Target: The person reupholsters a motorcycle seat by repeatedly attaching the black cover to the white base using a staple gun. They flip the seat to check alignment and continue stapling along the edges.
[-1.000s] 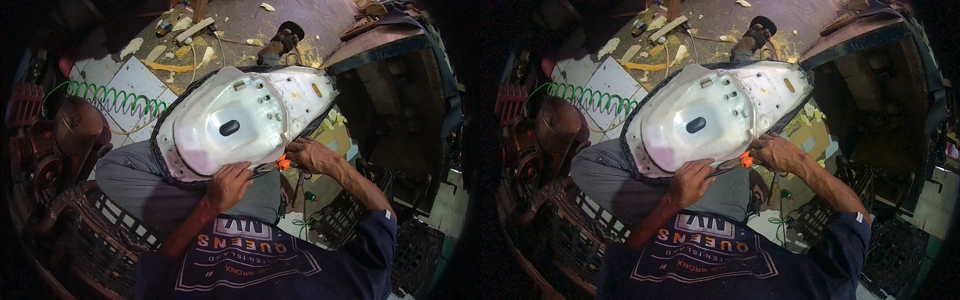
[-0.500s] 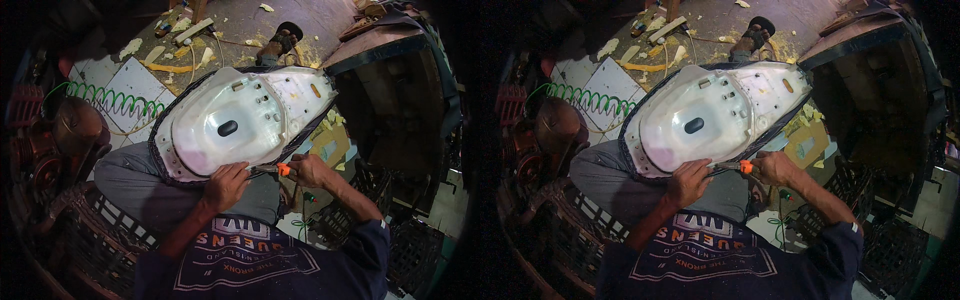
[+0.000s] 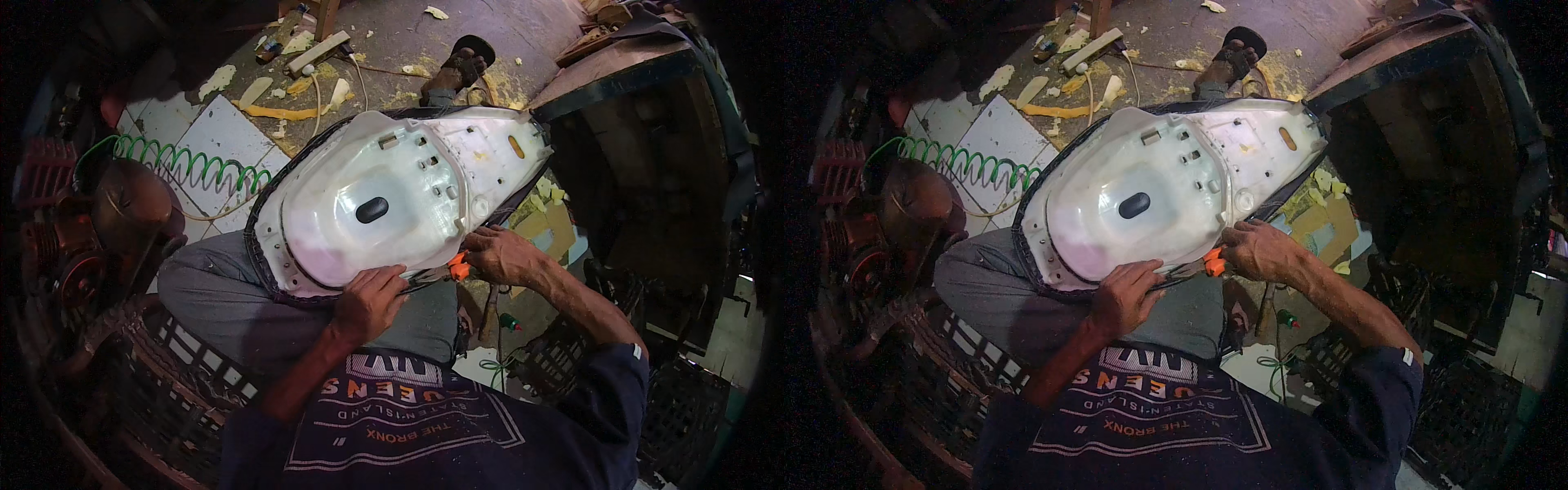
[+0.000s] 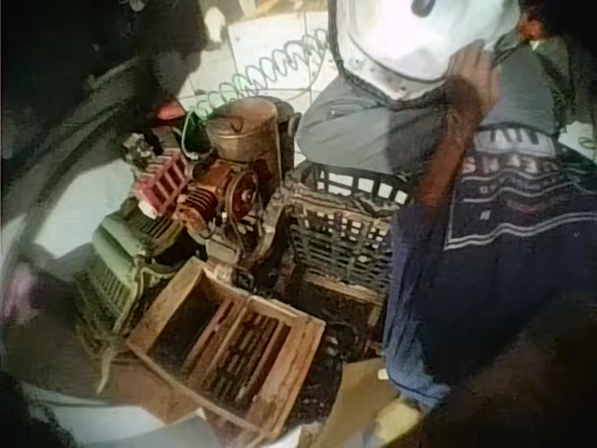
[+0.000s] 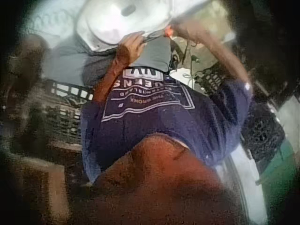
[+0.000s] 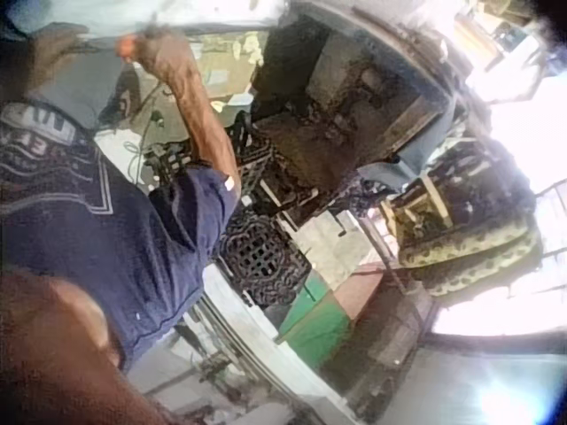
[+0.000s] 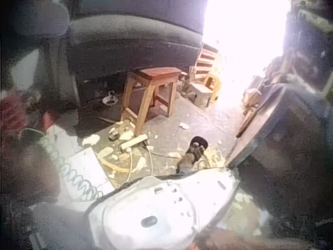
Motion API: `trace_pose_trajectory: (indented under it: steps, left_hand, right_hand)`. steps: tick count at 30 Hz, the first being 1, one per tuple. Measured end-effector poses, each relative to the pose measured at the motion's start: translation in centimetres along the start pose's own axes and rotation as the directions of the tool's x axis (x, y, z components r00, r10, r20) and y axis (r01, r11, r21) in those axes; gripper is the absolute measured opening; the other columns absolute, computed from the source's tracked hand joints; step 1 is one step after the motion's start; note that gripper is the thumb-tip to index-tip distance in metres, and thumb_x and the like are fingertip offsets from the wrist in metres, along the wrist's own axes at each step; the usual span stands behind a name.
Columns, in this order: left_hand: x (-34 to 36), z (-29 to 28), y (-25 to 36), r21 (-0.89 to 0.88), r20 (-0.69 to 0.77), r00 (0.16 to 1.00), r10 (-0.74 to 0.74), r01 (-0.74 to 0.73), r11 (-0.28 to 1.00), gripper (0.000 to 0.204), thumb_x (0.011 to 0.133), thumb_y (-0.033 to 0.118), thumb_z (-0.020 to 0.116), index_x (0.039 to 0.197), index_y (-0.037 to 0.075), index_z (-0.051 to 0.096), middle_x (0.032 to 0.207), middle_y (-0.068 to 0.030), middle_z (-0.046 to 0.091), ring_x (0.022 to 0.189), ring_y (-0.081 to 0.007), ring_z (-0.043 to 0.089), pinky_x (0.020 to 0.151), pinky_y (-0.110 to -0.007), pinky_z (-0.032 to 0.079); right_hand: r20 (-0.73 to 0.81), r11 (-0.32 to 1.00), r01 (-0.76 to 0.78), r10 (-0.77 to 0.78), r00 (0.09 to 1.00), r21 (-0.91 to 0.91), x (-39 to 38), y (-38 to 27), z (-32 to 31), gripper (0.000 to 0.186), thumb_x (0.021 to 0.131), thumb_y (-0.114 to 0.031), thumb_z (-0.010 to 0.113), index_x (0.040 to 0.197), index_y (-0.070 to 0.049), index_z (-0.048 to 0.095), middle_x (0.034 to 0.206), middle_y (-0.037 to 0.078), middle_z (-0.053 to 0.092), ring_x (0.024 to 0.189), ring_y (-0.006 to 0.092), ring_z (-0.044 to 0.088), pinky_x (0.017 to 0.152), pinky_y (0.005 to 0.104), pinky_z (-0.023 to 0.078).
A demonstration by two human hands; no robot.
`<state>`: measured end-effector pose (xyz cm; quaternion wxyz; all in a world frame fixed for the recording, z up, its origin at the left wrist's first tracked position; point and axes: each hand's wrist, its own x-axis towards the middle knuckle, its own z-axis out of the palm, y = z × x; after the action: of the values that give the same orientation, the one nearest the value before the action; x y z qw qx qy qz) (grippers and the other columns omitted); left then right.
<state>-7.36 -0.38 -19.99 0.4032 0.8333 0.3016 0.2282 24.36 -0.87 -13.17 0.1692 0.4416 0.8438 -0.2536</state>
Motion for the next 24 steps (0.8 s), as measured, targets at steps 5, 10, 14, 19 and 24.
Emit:
trace_pose_trajectory:
  steps: [5,10,14,19,24]
  left_hand:
    - [-0.2,0.1,0.0,0.003,0.002,1.0,-0.018,0.018,1.0,0.031,0.08,0.009,0.082,0.109,0.003,0.071,0.128,-0.0134,0.07,0.115,-0.0324,0.068,0.098,-0.043,0.054]
    - [-0.4,-0.2,-0.1,0.024,-0.013,1.0,0.003,-0.002,1.0,0.031,0.081,0.01,0.082,0.109,0.003,0.071,0.127,-0.0138,0.07,0.115,-0.0328,0.068,0.098,-0.044,0.054]
    - [0.0,0.0,0.2,0.048,-0.03,0.999,-0.013,0.015,0.999,0.038,0.083,0.015,0.083,0.116,0.003,0.071,0.128,-0.0142,0.07,0.116,-0.0328,0.068,0.098,-0.044,0.054]
    - [1.0,0.1,1.3,0.262,0.032,0.997,0.065,-0.071,0.962,0.05,0.084,0.024,0.082,0.131,0.012,0.07,0.126,-0.0134,0.069,0.105,-0.0309,0.07,0.091,-0.044,0.055]
    - [2.9,-3.4,3.5,0.277,0.21,0.977,-0.033,-0.027,0.961,0.05,0.085,0.019,0.082,0.133,0.012,0.072,0.113,-0.0137,0.074,0.092,-0.0325,0.073,0.082,-0.039,0.059]
  right_hand:
    - [0.076,0.956,-0.169,0.155,0.985,0.239,-0.1,-0.8,0.5,0.022,0.086,-0.021,0.079,0.105,-0.009,0.079,0.108,0.011,0.075,0.093,0.0296,0.074,0.08,0.0434,0.06]
    - [0.445,0.606,-0.499,0.253,0.859,0.62,-1.1,-1.3,2.2,0.03,0.093,-0.032,0.077,0.112,-0.009,0.079,0.078,0.01,0.073,0.07,0.0206,0.067,0.068,0.0404,0.052]
    - [0.329,0.174,-0.425,0.404,0.854,0.888,-4.5,-3.7,9.3,0.033,0.092,-0.034,0.082,0.099,-0.003,0.076,0.076,0.002,0.07,0.069,0.011,0.063,0.066,0.0323,0.05]
    - [0.391,-0.317,-0.301,0.89,0.234,0.9,-7.8,-9.1,23.3,0.041,0.093,-0.042,0.078,0.088,-0.002,0.066,0.073,0.003,0.064,0.067,0.0145,0.062,0.066,0.034,0.049]
    - [0.357,-0.262,-0.511,0.929,0.096,0.818,-6.7,-16.2,32.0,0.06,0.09,-0.054,0.074,0.117,0.0,0.071,0.103,0.022,0.074,0.102,0.0385,0.072,0.087,0.0478,0.054]
